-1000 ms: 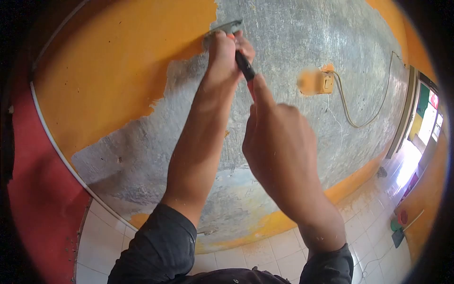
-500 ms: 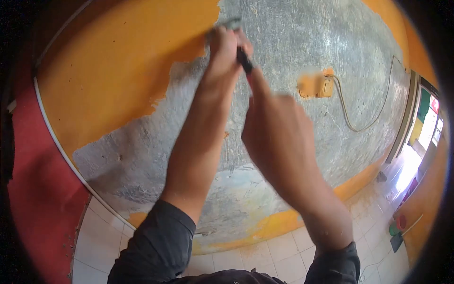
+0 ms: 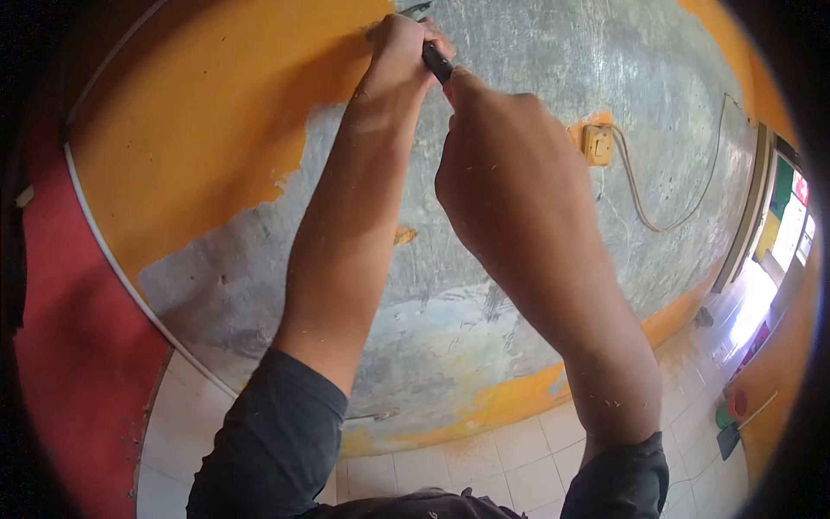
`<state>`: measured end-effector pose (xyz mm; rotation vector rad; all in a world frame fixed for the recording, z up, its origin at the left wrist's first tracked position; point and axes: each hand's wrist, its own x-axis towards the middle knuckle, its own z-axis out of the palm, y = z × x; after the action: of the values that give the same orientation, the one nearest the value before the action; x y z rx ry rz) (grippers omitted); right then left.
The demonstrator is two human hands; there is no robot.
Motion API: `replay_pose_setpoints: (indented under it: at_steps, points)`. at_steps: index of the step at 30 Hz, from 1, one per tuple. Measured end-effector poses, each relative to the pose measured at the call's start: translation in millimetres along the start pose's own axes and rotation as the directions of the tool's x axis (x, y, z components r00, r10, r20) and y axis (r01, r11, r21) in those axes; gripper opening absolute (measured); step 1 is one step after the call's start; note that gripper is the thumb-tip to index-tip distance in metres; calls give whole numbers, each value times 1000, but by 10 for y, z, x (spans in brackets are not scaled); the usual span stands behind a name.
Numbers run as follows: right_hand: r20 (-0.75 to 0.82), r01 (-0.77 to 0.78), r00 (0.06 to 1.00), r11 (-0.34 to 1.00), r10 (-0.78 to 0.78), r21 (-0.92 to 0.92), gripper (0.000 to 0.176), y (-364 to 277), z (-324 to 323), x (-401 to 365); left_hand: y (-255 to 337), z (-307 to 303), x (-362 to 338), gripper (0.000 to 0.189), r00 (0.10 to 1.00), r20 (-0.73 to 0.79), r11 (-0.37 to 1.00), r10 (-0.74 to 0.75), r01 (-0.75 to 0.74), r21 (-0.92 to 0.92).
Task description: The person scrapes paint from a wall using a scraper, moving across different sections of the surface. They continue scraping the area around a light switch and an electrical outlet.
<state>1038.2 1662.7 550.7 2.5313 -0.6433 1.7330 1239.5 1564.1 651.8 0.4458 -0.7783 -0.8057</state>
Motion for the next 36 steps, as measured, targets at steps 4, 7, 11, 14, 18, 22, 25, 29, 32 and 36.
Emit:
replay_pose_setpoints:
  at_steps: [4, 7, 11, 14, 18, 22, 25, 29, 32, 36]
  points:
    - [115, -87, 989, 995, 92, -49, 39, -8, 26, -322, -208, -174, -264, 59, 992, -103, 997, -72, 74, 18]
    - [118, -117, 985, 991, 125, -71, 35, -64, 105, -160, -153, -352, 244, 43, 966, 203, 975, 162, -188, 115]
    - [-8, 30, 1000, 999, -30, 17, 34, 8, 18, 40, 73, 168, -56, 19, 990, -140, 991, 8, -27, -133]
    - [83, -59, 995, 998, 61, -34, 35, 30, 54, -192, -174, -157, -58, 26, 991, -131, 999, 4, -10, -41]
    - [65, -58, 996, 996, 62, -61, 35, -17, 145, -22, 15, -252, 537, 31, 950, 139, 816, 279, -311, 488]
    - [9, 56, 998, 998, -55, -43, 27, 30, 32, 74, -32, -546, 874, 30, 924, 316, 933, 216, -290, 212]
    - [84, -3, 996, 999, 8, -54, 27, 21, 21, -213, -201, -80, -23, 35, 979, -99, 979, 181, -169, 113]
    - [96, -5, 995, 994, 15, -108, 29, -4, 114, -67, 9, 35, 117, 36, 975, -11, 951, 222, -214, 224]
    - [-33, 48, 998, 999, -49, -21, 34, 0, -28, 192, 167, 37, 406, 32, 997, -74, 997, -38, 32, -68]
    - [64, 18, 998, 996, -13, -83, 31, 60, 40, -164, -182, -139, -4, 20, 986, -115, 973, 120, -93, 212]
